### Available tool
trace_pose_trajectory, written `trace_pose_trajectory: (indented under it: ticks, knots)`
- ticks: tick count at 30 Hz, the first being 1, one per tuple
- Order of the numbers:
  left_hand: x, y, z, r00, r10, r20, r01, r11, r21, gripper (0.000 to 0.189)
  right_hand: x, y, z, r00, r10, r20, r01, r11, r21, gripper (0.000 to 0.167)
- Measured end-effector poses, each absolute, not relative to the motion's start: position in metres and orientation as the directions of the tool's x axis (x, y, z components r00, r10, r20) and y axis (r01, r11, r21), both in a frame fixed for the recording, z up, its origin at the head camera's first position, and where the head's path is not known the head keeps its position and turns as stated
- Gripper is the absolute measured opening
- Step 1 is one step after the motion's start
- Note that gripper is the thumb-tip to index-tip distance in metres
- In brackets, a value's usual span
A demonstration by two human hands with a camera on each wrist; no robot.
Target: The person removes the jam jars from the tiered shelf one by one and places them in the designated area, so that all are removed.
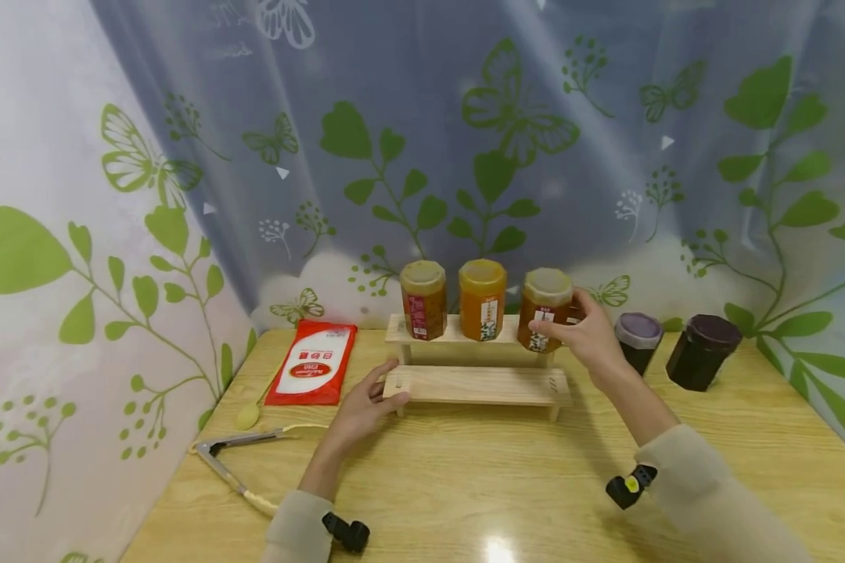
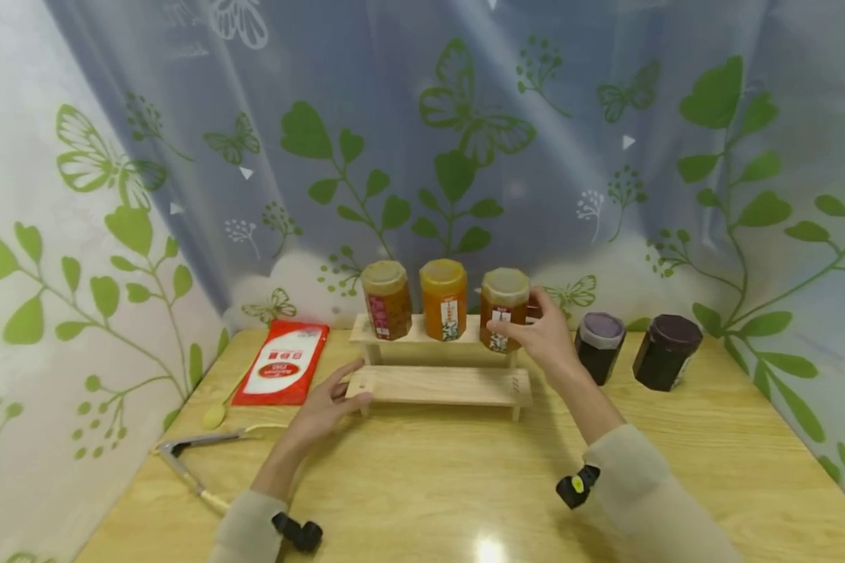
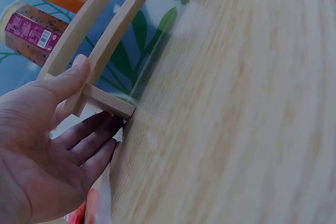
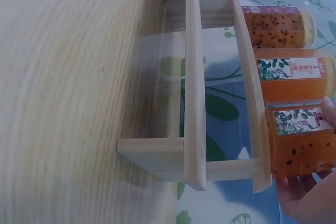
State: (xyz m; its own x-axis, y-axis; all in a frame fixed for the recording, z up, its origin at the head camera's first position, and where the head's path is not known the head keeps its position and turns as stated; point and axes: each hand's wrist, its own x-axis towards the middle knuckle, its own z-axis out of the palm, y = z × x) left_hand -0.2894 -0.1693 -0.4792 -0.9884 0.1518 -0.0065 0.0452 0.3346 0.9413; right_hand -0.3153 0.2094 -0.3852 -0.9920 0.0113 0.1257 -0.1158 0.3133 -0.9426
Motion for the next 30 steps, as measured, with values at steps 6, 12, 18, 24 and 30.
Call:
trace_pose_trajectory:
  ticks: [6,12,18,24,30]
  knots:
    - [-0.295,-0.174,-0.490,-0.988,0.156,0.002,0.051,0.310,0.949,0.067,-0.303,0.217,-0.386,-0.991,0.017,0.131,-0.117,0.341,-0.933,0.095]
    - [-0.293,-0.175,-0.490,-0.984,0.177,0.009,0.064,0.307,0.950,0.067,-0.289,0.231,-0.389,-0.987,0.027,0.156,-0.136,0.366,-0.921,0.092]
    - [-0.295,-0.174,-0.490,-0.981,0.193,0.017,0.073,0.287,0.955,0.067,-0.278,0.253,-0.393,-0.981,0.040,0.192,-0.165,0.365,-0.916,0.087]
    - [-0.296,-0.173,-0.491,-0.982,0.190,0.010,0.070,0.309,0.949,0.068,-0.264,0.277,-0.399,-0.978,0.123,0.169,-0.101,0.429,-0.898,0.084]
    - [-0.294,-0.174,-0.489,-0.982,0.187,0.006,0.065,0.312,0.948,0.068,-0.253,0.303,-0.409,-0.975,0.152,0.164,-0.068,0.494,-0.867,0.083]
